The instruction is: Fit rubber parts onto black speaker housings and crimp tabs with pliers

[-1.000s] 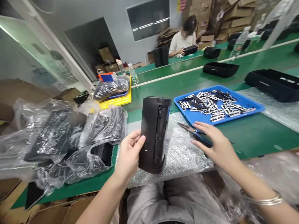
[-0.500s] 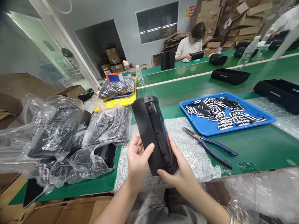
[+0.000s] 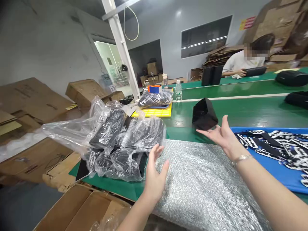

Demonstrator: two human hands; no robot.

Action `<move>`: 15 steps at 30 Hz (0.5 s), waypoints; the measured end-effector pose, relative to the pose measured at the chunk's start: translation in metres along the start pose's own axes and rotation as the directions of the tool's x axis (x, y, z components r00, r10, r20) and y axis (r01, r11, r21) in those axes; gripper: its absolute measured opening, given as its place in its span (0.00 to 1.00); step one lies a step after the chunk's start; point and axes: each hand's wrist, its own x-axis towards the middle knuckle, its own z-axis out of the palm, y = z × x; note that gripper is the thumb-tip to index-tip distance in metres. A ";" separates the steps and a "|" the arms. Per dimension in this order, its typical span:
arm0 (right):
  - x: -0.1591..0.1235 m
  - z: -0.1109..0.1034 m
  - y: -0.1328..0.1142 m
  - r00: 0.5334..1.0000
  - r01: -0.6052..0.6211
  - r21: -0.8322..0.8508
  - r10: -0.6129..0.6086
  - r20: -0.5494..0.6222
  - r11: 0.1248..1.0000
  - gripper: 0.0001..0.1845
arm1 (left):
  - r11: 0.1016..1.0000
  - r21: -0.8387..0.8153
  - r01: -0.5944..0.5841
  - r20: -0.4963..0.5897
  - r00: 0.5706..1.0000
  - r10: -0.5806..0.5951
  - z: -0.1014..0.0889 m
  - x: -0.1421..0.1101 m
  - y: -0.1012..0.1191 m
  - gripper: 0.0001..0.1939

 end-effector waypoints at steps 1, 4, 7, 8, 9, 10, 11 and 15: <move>0.009 0.006 0.000 0.999 0.003 -0.042 -0.001 0.043 0.999 0.31 | 0.995 0.079 -0.064 -0.068 0.995 0.069 -0.014 -0.001 -0.003 0.23; 0.004 0.036 0.025 0.985 0.024 -0.191 0.010 0.175 0.981 0.23 | 0.935 0.337 -0.113 -0.473 0.838 0.272 -0.075 0.000 -0.019 0.14; -0.035 0.075 0.073 0.918 0.059 -0.356 0.090 0.387 0.933 0.14 | 0.936 0.348 0.047 -0.742 0.624 0.245 -0.152 0.012 -0.041 0.20; -0.049 0.089 0.090 0.884 0.066 -0.402 0.133 0.448 0.913 0.14 | 0.938 0.331 0.107 -0.780 0.590 0.208 -0.175 0.017 -0.048 0.21; -0.061 0.102 0.107 0.863 0.082 -0.431 0.152 0.482 0.898 0.17 | 0.937 0.309 0.162 -0.795 0.585 0.161 -0.194 0.023 -0.054 0.21; -0.072 0.114 0.122 0.854 0.101 -0.450 0.155 0.497 0.887 0.23 | 0.935 0.292 0.203 -0.786 0.608 0.113 -0.209 0.028 -0.058 0.19; -0.081 0.126 0.136 0.851 0.119 -0.464 0.151 0.503 0.878 0.32 | 0.928 0.291 0.234 -0.774 0.627 0.085 -0.220 0.032 -0.062 0.18; -0.094 0.153 0.172 0.846 0.184 -0.499 0.122 0.519 0.847 0.51 | 0.905 0.313 0.289 -0.748 0.662 0.048 -0.225 0.034 -0.070 0.15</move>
